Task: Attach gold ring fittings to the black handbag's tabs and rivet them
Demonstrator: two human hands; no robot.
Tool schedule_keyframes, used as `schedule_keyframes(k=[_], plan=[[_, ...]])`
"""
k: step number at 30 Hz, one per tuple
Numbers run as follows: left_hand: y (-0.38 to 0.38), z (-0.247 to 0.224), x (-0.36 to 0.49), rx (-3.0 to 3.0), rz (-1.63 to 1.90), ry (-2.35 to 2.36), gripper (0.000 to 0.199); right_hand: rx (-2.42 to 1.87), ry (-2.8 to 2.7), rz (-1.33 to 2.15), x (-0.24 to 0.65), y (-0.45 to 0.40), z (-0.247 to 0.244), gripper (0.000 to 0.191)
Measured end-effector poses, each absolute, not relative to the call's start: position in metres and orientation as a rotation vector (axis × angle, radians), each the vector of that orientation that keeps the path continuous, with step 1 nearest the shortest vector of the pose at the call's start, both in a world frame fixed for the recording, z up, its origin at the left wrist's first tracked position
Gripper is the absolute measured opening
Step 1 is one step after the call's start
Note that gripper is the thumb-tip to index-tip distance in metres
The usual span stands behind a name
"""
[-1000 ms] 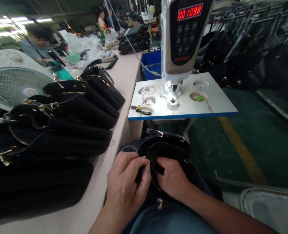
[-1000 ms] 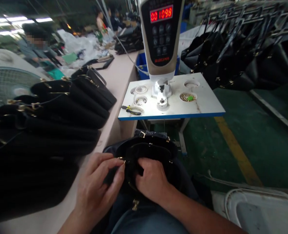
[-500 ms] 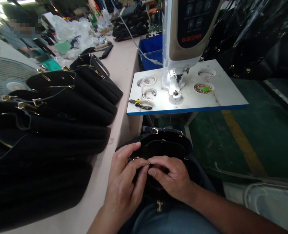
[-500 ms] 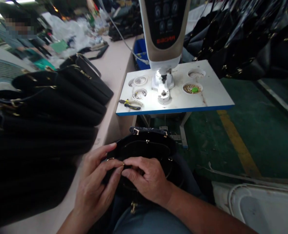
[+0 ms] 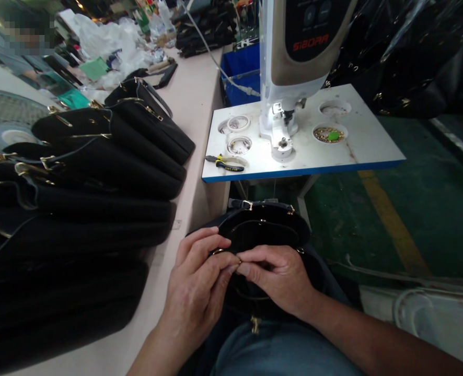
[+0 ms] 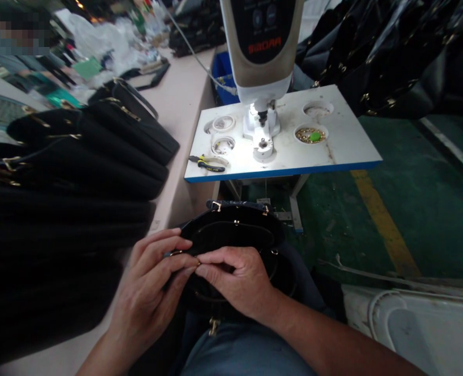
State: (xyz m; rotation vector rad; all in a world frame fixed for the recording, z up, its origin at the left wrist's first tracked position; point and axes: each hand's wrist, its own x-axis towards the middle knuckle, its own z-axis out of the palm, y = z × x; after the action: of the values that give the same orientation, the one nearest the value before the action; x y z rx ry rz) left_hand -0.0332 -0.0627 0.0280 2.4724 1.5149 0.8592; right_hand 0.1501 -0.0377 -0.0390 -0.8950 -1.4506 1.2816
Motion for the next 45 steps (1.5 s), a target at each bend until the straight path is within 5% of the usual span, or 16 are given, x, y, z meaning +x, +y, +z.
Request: schedule_keyframes(k=[10,16,23,45], plan=[[-0.061,0.027,-0.032,2.392,0.958,1.573,0.015,-0.868,-1.465,1.359,0.152,-0.035,-0.040,0.008],[-0.061,0.031,-0.040,2.497,0.788,1.722,0.038,-0.899,-1.366,1.550,0.148,-0.034,-0.041,0.012],[-0.052,0.040,-0.058,2.154,0.563,1.638,0.010,-0.920,-1.635,1.359,0.141,-0.023,-0.030,0.007],[-0.050,-0.017,-0.099,1.427,0.810,1.291,0.026,-1.148,-1.794,1.238,0.104,-0.017,-0.037,0.002]])
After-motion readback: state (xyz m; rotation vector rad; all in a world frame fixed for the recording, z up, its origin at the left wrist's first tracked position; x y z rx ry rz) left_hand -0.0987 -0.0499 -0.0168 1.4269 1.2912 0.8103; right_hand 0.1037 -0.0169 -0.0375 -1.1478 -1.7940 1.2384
